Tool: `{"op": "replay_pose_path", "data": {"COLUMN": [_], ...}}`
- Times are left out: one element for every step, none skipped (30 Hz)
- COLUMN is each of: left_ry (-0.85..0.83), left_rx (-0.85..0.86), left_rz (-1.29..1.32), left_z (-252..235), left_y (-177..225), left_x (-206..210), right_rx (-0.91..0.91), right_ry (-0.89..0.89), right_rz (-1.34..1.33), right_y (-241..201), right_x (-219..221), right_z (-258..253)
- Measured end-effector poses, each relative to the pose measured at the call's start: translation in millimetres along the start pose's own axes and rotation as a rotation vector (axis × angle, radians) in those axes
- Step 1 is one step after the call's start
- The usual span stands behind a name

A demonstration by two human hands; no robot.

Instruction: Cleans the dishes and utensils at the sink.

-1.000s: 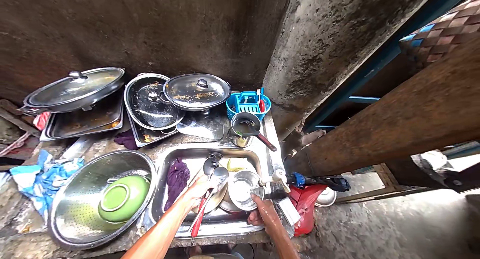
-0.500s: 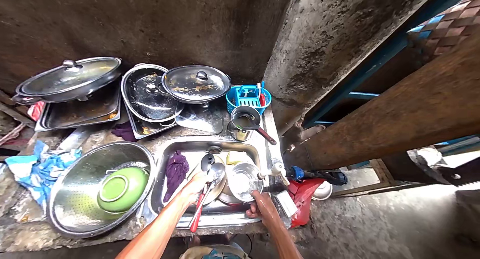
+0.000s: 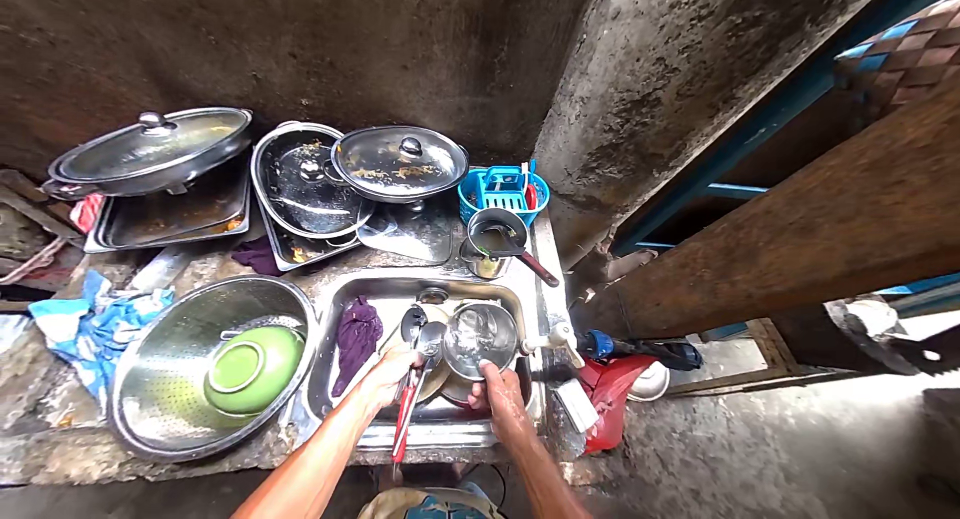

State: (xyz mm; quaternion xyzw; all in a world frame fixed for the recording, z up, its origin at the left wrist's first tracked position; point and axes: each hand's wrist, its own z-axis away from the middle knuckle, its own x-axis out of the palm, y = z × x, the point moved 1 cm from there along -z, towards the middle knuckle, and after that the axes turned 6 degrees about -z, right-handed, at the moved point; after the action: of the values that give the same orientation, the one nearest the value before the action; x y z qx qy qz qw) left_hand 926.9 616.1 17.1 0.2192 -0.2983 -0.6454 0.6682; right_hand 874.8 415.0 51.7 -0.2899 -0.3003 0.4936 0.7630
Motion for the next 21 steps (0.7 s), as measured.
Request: {"op": "replay_pose_path", "data": {"left_ry": [-0.005,-0.033,-0.062,-0.106,-0.145,-0.176,-0.203,-0.185,-0.148,-0.119,-0.104,-0.094,-0.091,-0.101,-0.105,-0.104,-0.101,-0.092,-0.089,-0.074,-0.050], "left_rx": [0.016,0.025,0.027,0.033,0.046,0.054,0.056,0.058,0.065,0.081,0.107,0.146,0.183,0.208,0.218,0.222,0.234,0.266,0.333,0.407,0.466], "left_rz": [0.008,0.020,0.034,0.068,0.109,0.141,0.151,0.165,0.194,0.226,0.261,0.293,0.312,0.327,0.336,0.346,0.342,0.315,0.259,0.168,0.058], "left_z": [0.6,0.3,-1.7,-3.6,-4.4,-3.2,-1.4,0.4,2.8,4.8,5.4,5.6,7.1,10.5,14.5,16.6,17.1,17.0,15.5,14.2,11.9], "left_y": [-0.3,-0.3,-0.5,-0.4,1.1,4.8,9.5,13.9,17.9,21.2,23.3,24.8,26.8,29.2,32.3,34.4,34.8,33.6,30.2,26.7,23.2], "left_x": [0.8,1.3,3.0,4.9,8.7,13.6,18.1,23.5,29.5,35.7,41.2,46.0,50.1,53.5,57.1,59.5,60.0,59.0,57.3,55.7,54.1], "right_rx": [-0.026,-0.062,-0.102,-0.141,-0.189,-0.242,-0.292,-0.345,-0.409,-0.475,-0.502,-0.486,-0.465,-0.453,-0.483,-0.543,-0.594,-0.621,-0.647,-0.682,-0.732], "right_ry": [-0.021,-0.046,-0.072,-0.091,-0.103,-0.123,-0.141,-0.163,-0.186,-0.209,-0.193,-0.150,-0.108,-0.080,-0.074,-0.108,-0.135,-0.148,-0.137,-0.109,-0.088], "right_rz": [-0.022,-0.049,-0.089,-0.148,-0.228,-0.305,-0.374,-0.425,-0.470,-0.498,-0.495,-0.463,-0.421,-0.379,-0.322,-0.284,-0.257,-0.248,-0.202,-0.115,-0.034], "right_y": [-1.4,-2.5,-4.1,-6.5,-8.8,-10.7,-12.4,-13.6,-14.5,-15.9,-18.8,-22.7,-26.2,-29.0,-29.4,-28.5,-27.5,-27.1,-26.9,-27.9,-30.3], "right_x": [9.2,18.1,27.6,37.7,48.0,57.3,65.5,72.2,77.6,82.1,86.9,91.7,95.8,98.7,98.9,97.6,96.7,97.0,97.2,96.0,94.9], "right_z": [-0.7,-2.8,-5.2,-7.4,-10.2,-14.4,-19.5,-25.2,-31.8,-37.4,-40.8,-42.7,-44.0,-43.9,-43.8,-42.7,-40.4,-38.8,-37.7,-35.7,-33.5]}}
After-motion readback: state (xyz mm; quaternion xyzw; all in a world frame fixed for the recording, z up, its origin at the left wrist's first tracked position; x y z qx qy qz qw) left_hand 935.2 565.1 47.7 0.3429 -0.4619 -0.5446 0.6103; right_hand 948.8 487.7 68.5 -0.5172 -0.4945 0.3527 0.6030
